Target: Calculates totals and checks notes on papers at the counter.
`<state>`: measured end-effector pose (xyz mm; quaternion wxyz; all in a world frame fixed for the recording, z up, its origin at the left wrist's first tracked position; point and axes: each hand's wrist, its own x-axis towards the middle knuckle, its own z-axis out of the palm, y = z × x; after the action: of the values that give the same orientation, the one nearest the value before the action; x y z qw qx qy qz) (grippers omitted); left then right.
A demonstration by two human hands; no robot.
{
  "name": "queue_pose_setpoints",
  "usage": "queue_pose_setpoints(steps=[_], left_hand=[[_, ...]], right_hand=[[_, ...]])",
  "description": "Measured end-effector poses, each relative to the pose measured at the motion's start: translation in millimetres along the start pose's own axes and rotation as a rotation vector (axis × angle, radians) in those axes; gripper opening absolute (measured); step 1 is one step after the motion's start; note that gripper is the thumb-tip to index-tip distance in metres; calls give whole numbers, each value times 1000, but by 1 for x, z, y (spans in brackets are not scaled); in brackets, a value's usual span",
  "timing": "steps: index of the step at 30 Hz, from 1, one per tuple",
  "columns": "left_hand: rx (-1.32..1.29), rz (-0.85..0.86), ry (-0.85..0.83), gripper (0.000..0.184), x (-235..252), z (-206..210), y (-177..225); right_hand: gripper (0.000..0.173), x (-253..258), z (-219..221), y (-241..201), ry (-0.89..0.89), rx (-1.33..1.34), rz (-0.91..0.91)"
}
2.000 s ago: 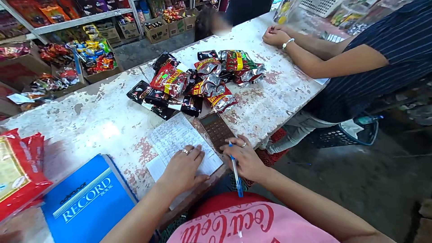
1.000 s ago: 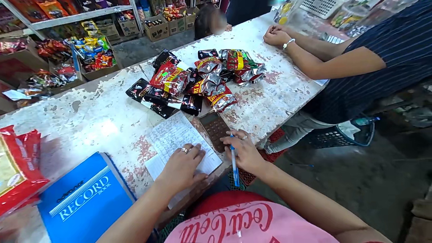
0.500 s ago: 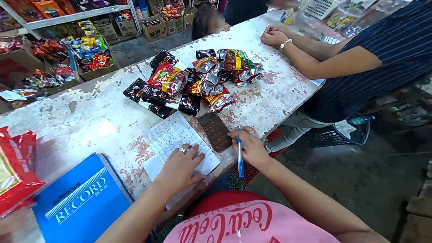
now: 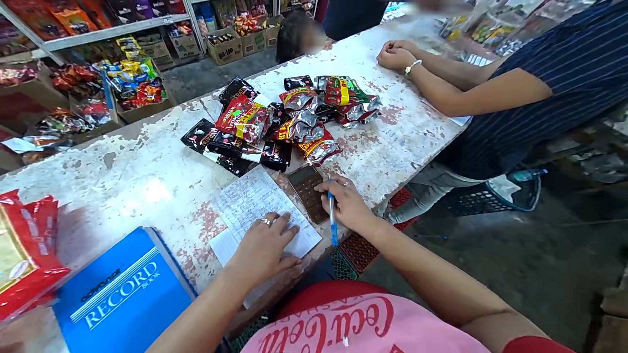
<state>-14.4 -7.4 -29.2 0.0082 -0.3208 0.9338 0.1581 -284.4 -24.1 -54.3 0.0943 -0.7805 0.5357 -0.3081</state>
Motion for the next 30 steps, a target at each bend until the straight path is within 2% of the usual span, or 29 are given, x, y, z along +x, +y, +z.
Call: queue_pose_setpoints(steps=[8,11,16,18,20,23,25,28,30], left_hand=[[-6,-1,-5,65,0,-1,0],[4,3,6,65,0,1,0],[-6,4,-3,64,0,0,0],[-26,13,26,62,0,0,-2],[-82,-1,148,56,0,-1,-9],[-133,-144,478,42,-4,-9,-36],[-146,-316,596,40,-10,-13,-60],[-251,-602,564,45,-15,-9,-84],[-286,-711,520,49,-14,-6,-90]], right_hand=[[23,-15,7,1,74,17,-104],[20,-25,4,-1,15,34,-159],[23,-37,-8,8,82,19,-101],[23,-44,-12,10,74,10,-57],[22,-51,-13,12,81,-15,-67],[19,-60,-14,13,103,-37,-102],[19,-64,-14,14,114,-45,-107],[20,-66,-12,16,122,-47,-114],[20,-67,-11,16,124,-47,-111]])
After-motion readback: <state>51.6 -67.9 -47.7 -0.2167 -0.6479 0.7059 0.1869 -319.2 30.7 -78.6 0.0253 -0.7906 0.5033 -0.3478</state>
